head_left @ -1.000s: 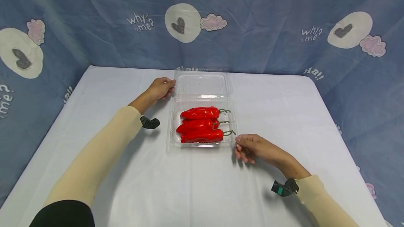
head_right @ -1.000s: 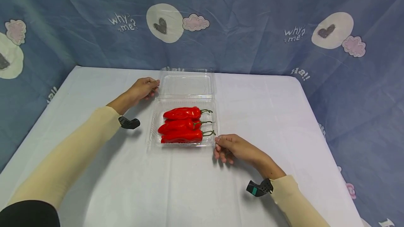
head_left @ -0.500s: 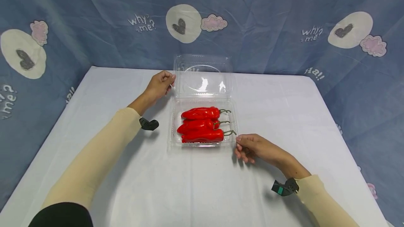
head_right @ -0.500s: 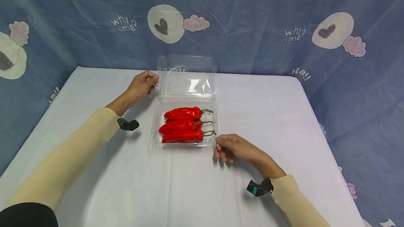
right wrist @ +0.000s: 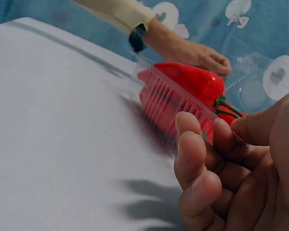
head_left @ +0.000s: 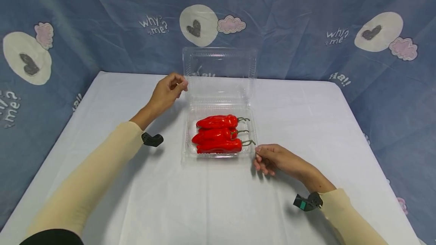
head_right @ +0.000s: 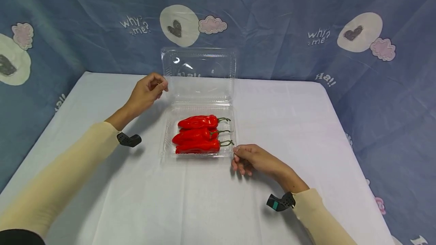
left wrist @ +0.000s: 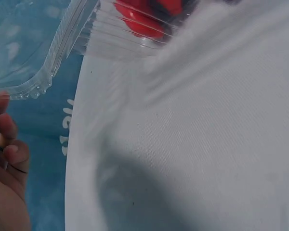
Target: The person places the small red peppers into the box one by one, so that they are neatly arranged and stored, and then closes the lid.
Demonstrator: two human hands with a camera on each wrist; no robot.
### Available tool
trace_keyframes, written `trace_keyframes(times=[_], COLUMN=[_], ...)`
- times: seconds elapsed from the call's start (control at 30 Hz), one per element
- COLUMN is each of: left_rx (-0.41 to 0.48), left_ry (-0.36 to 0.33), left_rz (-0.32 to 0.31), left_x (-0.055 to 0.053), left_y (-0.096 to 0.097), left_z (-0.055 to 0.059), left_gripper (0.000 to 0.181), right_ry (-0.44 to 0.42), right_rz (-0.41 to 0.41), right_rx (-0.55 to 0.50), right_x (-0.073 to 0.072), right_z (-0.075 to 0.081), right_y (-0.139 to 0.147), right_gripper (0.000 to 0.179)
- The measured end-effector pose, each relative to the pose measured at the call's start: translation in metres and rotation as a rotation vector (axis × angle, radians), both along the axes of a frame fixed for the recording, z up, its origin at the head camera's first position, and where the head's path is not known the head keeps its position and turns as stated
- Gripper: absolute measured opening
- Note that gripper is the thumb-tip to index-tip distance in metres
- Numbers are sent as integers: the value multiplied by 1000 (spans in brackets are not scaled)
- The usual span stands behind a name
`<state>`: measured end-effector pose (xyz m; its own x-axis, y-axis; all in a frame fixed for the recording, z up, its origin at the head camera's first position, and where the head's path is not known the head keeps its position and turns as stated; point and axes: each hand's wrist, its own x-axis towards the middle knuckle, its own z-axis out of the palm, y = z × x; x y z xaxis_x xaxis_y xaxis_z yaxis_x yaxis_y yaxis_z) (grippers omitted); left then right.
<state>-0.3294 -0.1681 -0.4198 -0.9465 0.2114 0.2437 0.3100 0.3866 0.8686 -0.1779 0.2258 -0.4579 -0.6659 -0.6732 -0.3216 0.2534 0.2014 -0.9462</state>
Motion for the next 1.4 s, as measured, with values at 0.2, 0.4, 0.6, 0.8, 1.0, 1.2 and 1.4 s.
trace_keyframes(times=[0.2, 0.4, 0.6, 0.8, 1.0, 1.2, 1.4], left_rx=[-128, -267, -356, -457, -545, -619, -656], left_ry=[75, 185, 293, 431, 516, 528, 537], left_rz=[-26, -50, -103, -173, -262, -288, -307], left_x=[11, 30, 46, 57, 62, 66, 69], left_y=[-13, -20, -23, -28, -31, -32, -35], left_z=[-3, 2, 2, -4, -12, -14, -15], left_gripper=[16, 10, 15, 29, 36, 34, 35], right_ry=[1, 3, 8, -6, -70, -174, -151], right_rz=[-5, -8, -13, -20, -28, -20, -20], right_rx=[5, 10, 6, -17, -80, -210, -195], right_x=[1, 2, 2, 2, 1, 0, 1], right_z=[2, 5, 5, 2, 1, 1, 0], right_y=[-1, -1, -1, 0, -1, 1, 0], right_gripper=[39, 39, 39, 37, 51, 76, 56])
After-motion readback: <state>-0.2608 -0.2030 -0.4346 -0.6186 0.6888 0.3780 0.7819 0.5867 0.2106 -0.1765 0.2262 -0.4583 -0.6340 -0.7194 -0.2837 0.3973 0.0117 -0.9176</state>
